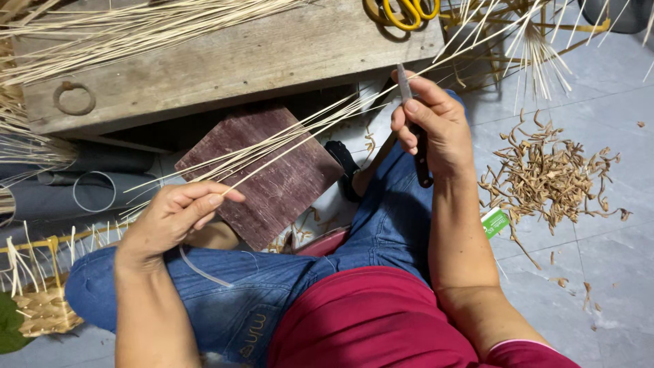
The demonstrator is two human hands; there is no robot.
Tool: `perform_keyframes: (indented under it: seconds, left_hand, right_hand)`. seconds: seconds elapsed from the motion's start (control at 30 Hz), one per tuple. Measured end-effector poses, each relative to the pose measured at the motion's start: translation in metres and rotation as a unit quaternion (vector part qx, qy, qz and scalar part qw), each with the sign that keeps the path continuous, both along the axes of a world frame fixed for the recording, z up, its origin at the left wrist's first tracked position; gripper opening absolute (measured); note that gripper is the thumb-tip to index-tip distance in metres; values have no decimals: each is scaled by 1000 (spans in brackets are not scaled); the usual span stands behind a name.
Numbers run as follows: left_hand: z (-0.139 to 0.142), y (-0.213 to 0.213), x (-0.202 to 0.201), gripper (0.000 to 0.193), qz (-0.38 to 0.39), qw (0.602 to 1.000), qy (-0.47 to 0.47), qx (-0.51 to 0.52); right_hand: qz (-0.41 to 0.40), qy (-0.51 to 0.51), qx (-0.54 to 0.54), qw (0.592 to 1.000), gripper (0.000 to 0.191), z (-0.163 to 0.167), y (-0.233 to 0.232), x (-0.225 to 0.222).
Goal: The person sits on the floor and uses a small knife to split and shave thin bamboo strips into slender sticks, drawing each strip across the blade and setting finished sticks on a wooden board beside them.
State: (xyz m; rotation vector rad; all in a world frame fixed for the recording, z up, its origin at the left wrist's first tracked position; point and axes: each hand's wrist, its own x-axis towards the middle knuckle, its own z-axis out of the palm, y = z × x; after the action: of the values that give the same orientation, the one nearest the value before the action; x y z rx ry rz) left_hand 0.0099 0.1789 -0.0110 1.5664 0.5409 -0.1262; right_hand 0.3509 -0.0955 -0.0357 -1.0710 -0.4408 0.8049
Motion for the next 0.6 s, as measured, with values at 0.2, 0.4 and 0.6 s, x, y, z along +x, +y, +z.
perform_keyframes:
  seconds: [0.2, 0.4, 0.6]
  left_hand:
    - [92, -18, -52, 27, 74, 932, 77, 345]
    - [121, -75, -29, 34, 104, 828, -1, 551]
    - [93, -121, 45, 27, 85, 886, -183, 418]
  right_hand:
    - [-48, -10, 37, 998, 38, 33, -12, -8]
    - [92, -6, 41, 995, 39, 41, -2, -60]
    - [207, 34, 24, 978, 41, 53, -1, -100]
